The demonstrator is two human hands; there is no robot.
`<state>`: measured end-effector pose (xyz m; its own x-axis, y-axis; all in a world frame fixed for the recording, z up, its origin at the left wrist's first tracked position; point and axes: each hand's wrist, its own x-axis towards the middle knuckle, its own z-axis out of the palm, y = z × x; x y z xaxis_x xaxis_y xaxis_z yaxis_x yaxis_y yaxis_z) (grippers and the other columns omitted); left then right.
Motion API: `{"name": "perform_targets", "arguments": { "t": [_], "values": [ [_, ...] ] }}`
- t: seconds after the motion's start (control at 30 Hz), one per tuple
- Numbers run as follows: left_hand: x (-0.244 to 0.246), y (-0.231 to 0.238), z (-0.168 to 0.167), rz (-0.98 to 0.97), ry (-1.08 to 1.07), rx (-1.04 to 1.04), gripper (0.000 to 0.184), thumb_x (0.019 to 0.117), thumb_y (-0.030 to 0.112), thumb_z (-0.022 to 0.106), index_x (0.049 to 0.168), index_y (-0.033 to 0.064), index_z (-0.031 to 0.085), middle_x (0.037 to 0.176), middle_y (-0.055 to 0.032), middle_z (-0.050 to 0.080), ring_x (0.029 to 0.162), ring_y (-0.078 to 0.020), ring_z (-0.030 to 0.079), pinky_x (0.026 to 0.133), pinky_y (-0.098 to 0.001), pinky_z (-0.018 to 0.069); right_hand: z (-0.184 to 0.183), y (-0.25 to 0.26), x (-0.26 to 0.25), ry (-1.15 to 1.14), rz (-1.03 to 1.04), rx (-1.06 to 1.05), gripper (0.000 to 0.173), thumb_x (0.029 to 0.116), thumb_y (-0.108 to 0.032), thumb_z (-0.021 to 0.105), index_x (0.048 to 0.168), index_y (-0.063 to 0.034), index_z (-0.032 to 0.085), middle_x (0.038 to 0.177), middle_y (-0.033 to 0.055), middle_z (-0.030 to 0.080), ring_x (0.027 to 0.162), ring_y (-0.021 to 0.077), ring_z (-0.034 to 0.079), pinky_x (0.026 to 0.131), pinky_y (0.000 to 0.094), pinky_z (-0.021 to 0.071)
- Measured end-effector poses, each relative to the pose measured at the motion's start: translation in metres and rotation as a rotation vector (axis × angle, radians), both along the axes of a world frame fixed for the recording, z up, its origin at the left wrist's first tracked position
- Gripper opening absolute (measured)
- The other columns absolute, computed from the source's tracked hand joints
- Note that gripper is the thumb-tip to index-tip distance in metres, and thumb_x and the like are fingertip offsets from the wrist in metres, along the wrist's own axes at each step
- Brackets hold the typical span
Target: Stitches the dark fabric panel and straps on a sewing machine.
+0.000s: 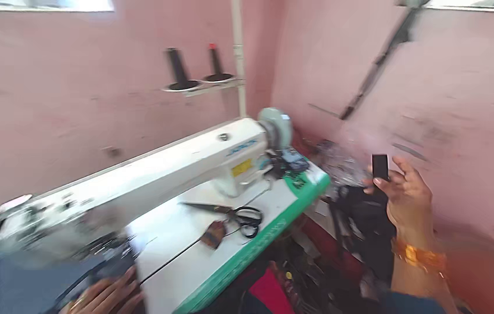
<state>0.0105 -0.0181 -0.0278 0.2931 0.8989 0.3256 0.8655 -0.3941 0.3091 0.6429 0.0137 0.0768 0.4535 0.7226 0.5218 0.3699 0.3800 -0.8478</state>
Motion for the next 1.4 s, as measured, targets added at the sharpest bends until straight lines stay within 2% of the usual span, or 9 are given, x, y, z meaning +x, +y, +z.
{"name": "perform_targets", "arguments": {
  "t": [0.13,0.23,0.33,0.4,0.5,0.93,1.07,1.17,1.4],
  "values": [
    [0.001,0.006,-0.022,0.087,-0.018,0.248,0.042,0.0951,0.056,0.056,0.099,0.0230,0.083,0.121,0.0041,0.076,0.110,-0.0251,0.071,0.086,-0.0558,0.0514,-0.011,0.033,-0.180,-0.481,0.498,0.080,0.030,0.1008,-0.009,0.050,0.115,0.0041,0.072,0.109,0.0105,0.076,0.087,0.0089,0.073,0.076,0.0255,0.0612],
    [0.003,0.006,-0.020,0.093,-0.055,0.213,0.034,0.0931,0.049,0.064,0.100,0.0212,0.082,0.123,0.0043,0.075,0.113,-0.0242,0.069,0.087,-0.0542,0.0513,-0.038,0.054,-0.310,-0.705,0.840,0.165,0.027,0.0993,-0.007,0.053,0.106,-0.0057,0.079,0.106,0.0086,0.077,0.097,0.0154,0.075,0.088,0.0322,0.0613],
    [0.005,0.005,-0.018,0.093,-0.061,0.179,0.032,0.0932,0.046,0.066,0.100,0.0196,0.082,0.122,0.0034,0.076,0.114,-0.0231,0.068,0.087,-0.0511,0.0500,-0.029,0.081,-0.401,-0.664,1.270,-0.627,0.025,0.1061,-0.016,0.055,0.117,-0.0002,0.070,0.085,0.0038,0.071,0.064,0.0062,0.063,0.062,0.0229,0.0535],
    [0.006,0.005,-0.017,0.093,-0.043,0.179,0.033,0.0940,0.048,0.064,0.099,0.0204,0.082,0.122,0.0043,0.076,0.114,-0.0213,0.068,0.087,-0.0483,0.0495,-0.035,0.111,-0.442,-0.596,1.218,-0.996,0.020,0.1039,-0.021,0.061,0.106,-0.0013,0.066,0.069,0.0013,0.061,0.048,0.0062,0.051,0.048,0.0217,0.0432],
    [0.005,0.004,-0.015,0.097,-0.037,0.176,0.034,0.0941,0.048,0.064,0.100,0.0203,0.082,0.123,0.0043,0.075,0.114,-0.0211,0.068,0.086,-0.0475,0.0499,-0.046,0.134,-0.471,-0.718,1.082,-1.130,0.020,0.1001,-0.024,0.068,0.097,-0.0052,0.061,0.063,-0.0014,0.051,0.044,0.0049,0.042,0.043,0.0198,0.0342],
    [0.006,0.004,-0.013,0.077,-0.059,0.187,0.031,0.0938,0.046,0.065,0.091,0.0184,0.079,0.126,-0.0001,0.072,0.125,-0.0253,0.061,0.088,-0.0477,0.0509,-0.055,0.129,-0.478,-0.906,1.067,-1.083,0.026,0.1004,-0.030,0.067,0.097,-0.0049,0.062,0.066,0.0020,0.051,0.048,0.0094,0.046,0.049,0.0248,0.0407],
    [0.005,0.003,-0.015,0.079,-0.071,0.186,0.030,0.0924,0.047,0.067,0.090,0.0192,0.078,0.114,0.0015,0.075,0.117,-0.0208,0.065,0.084,-0.0452,0.0492,-0.063,0.107,-0.465,-1.008,0.929,-0.527,0.027,0.1014,-0.025,0.061,0.098,0.0005,0.071,0.085,0.0150,0.067,0.078,0.0253,0.066,0.077,0.0429,0.0530],
    [0.006,0.004,-0.018,0.085,-0.062,0.183,0.032,0.0937,0.048,0.065,0.091,0.0198,0.078,0.114,0.0005,0.074,0.117,-0.0213,0.064,0.085,-0.0446,0.0490,-0.104,0.099,-0.451,-1.052,0.769,0.337,0.023,0.0901,-0.005,0.058,0.099,-0.0042,0.079,0.082,0.0152,0.072,0.071,0.0316,0.072,0.062,0.0431,0.0597],
    [0.006,0.003,-0.013,0.063,-0.074,0.145,0.033,0.0956,0.045,0.064,0.092,0.0160,0.078,0.132,-0.0029,0.069,0.127,-0.0245,0.059,0.088,-0.0476,0.0485,-0.112,0.091,-0.441,-1.201,0.819,0.416,0.030,0.0874,0.003,0.062,0.109,-0.0082,0.079,0.104,0.0158,0.074,0.085,0.0355,0.070,0.066,0.0459,0.0566]
  ]
}}
